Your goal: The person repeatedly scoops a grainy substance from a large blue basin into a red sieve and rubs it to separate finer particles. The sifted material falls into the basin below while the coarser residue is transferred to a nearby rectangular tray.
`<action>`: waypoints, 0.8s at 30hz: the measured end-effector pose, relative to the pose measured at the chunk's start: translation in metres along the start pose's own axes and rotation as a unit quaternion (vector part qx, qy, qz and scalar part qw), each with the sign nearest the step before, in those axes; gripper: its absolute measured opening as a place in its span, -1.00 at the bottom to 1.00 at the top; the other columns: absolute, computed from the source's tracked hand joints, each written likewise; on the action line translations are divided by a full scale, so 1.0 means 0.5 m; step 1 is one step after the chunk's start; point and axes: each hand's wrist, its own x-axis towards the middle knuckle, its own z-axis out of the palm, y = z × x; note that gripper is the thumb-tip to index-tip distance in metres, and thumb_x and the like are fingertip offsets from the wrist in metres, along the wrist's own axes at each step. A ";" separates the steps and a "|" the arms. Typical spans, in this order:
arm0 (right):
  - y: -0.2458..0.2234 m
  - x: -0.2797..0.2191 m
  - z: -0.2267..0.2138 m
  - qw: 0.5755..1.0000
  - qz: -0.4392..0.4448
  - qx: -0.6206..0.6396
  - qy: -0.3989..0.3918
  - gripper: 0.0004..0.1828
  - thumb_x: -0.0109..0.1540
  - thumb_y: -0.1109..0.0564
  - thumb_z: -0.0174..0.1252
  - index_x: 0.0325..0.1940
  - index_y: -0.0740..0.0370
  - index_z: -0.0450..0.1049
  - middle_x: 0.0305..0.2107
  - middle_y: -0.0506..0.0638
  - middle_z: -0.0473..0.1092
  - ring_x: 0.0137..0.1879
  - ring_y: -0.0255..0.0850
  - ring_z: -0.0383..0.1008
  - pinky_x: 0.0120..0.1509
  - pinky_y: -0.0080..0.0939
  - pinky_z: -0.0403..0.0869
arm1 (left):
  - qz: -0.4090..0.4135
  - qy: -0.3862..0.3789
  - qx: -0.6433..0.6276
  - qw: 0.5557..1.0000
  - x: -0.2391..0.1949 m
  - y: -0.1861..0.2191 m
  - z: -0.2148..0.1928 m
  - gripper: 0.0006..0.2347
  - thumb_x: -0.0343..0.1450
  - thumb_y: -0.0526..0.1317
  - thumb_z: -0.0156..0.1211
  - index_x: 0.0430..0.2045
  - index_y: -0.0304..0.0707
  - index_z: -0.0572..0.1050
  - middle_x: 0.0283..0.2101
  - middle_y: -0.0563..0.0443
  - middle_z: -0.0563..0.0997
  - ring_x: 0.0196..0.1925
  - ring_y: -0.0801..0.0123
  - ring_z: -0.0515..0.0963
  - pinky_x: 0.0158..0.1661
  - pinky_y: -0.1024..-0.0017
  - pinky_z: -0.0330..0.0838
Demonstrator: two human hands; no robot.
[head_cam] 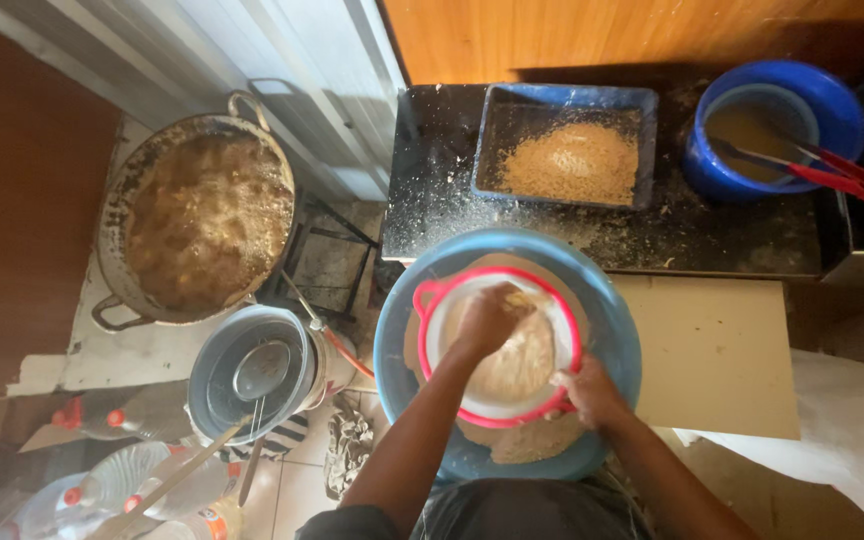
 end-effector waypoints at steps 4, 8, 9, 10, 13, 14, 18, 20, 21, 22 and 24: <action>-0.001 -0.001 0.000 0.997 0.015 0.064 0.046 -0.62 0.18 0.35 0.02 0.09 0.31 0.32 -0.26 0.27 0.46 -0.43 0.12 0.56 -0.51 0.03 0.58 | 0.052 -0.019 -0.137 0.989 0.002 -0.023 -0.017 -0.68 0.31 -0.23 0.43 -0.09 -0.31 0.56 -0.13 -0.19 0.72 -0.14 0.27 0.69 -0.12 0.29 0.56; -0.015 0.006 0.009 0.998 0.040 -0.040 0.031 -0.60 0.18 0.34 0.04 0.11 0.25 0.35 -0.24 0.20 0.50 -0.41 0.16 0.55 -0.56 0.10 0.53 | 0.089 0.003 -0.078 0.993 0.004 -0.064 -0.010 -0.72 0.36 -0.27 0.23 -0.05 -0.28 0.58 -0.12 -0.23 0.71 -0.08 0.12 0.69 -0.05 0.22 0.53; -0.014 0.004 0.010 0.999 0.007 0.012 0.031 -0.61 0.19 0.34 0.03 0.12 0.28 0.36 -0.22 0.21 0.50 -0.38 0.14 0.57 -0.54 0.06 0.56 | 0.071 0.030 -0.009 0.997 0.005 -0.070 -0.006 -0.76 0.46 -0.26 0.11 -0.05 -0.24 0.61 -0.13 -0.25 0.71 -0.08 0.07 0.70 -0.03 0.21 0.53; -0.016 0.002 0.009 0.998 -0.025 0.060 0.027 -0.61 0.20 0.33 0.02 0.13 0.31 0.36 -0.21 0.22 0.51 -0.36 0.12 0.58 -0.52 0.03 0.59 | 0.050 0.061 0.058 0.995 0.005 -0.073 -0.003 -0.75 0.56 -0.24 -0.02 -0.05 -0.20 0.65 -0.14 -0.27 0.71 -0.08 0.02 0.70 -0.01 0.20 0.54; -0.033 0.017 0.014 0.998 -0.029 0.054 0.010 -0.56 0.18 0.35 0.03 0.17 0.28 0.35 -0.18 0.19 0.49 -0.30 0.06 0.61 -0.51 0.04 0.61 | 0.050 0.012 -0.006 0.999 0.030 -0.064 -0.018 -0.73 0.46 -0.21 0.06 0.00 -0.27 0.53 -0.13 -0.29 0.68 -0.06 -0.04 0.67 -0.02 0.18 0.51; -0.029 0.007 0.016 1.000 -0.006 0.029 0.005 -0.53 0.17 0.36 0.04 0.18 0.26 0.34 -0.17 0.17 0.48 -0.29 0.04 0.61 -0.51 0.07 0.61 | 0.059 0.025 0.002 0.998 0.026 -0.058 -0.020 -0.72 0.43 -0.24 0.07 -0.01 -0.28 0.56 -0.12 -0.30 0.68 -0.05 -0.05 0.67 -0.02 0.17 0.52; -0.028 0.002 0.020 0.999 -0.035 0.036 -0.003 -0.57 0.20 0.34 0.01 0.18 0.36 0.37 -0.16 0.28 0.49 -0.38 0.11 0.59 -0.54 0.03 0.59 | 0.112 0.022 -0.015 0.993 0.021 -0.044 -0.028 -0.72 0.37 -0.29 0.17 -0.04 -0.32 0.58 -0.07 -0.30 0.66 0.01 -0.05 0.65 0.01 0.17 0.50; -0.026 0.006 0.019 0.992 -0.068 0.101 0.019 -0.54 0.18 0.36 -0.01 0.18 0.28 0.33 -0.13 0.17 0.49 -0.32 -0.01 0.63 -0.46 -0.03 0.65 | 0.117 0.033 -0.019 0.992 0.016 -0.042 -0.028 -0.73 0.37 -0.30 0.17 -0.05 -0.31 0.57 -0.04 -0.28 0.66 0.04 -0.02 0.65 0.04 0.20 0.50; -0.015 0.002 0.015 0.997 -0.044 0.065 0.022 -0.53 0.17 0.35 0.01 0.18 0.22 0.32 -0.16 0.15 0.49 -0.38 0.01 0.60 -0.51 -0.01 0.60 | 0.104 0.057 -0.007 0.993 0.006 -0.046 -0.024 -0.72 0.38 -0.32 0.13 -0.04 -0.29 0.59 -0.03 -0.26 0.68 0.04 0.00 0.67 0.06 0.22 0.51; -0.014 0.011 0.014 0.999 -0.026 0.028 0.022 -0.51 0.15 0.35 0.02 0.17 0.16 0.32 -0.20 0.14 0.50 -0.43 0.02 0.57 -0.56 0.01 0.55 | 0.096 0.085 0.008 0.992 0.011 -0.045 -0.028 -0.72 0.39 -0.34 0.09 -0.04 -0.26 0.60 -0.03 -0.25 0.69 0.05 0.02 0.68 0.09 0.25 0.53; -0.016 0.026 0.006 0.999 -0.033 0.016 0.012 -0.62 0.18 0.35 0.03 0.09 0.29 0.35 -0.28 0.22 0.49 -0.49 0.07 0.54 -0.59 0.02 0.52 | 0.108 0.057 0.003 0.992 0.022 -0.037 -0.034 -0.75 0.40 -0.29 0.17 -0.05 -0.31 0.58 -0.03 -0.28 0.67 0.05 -0.03 0.65 0.05 0.21 0.49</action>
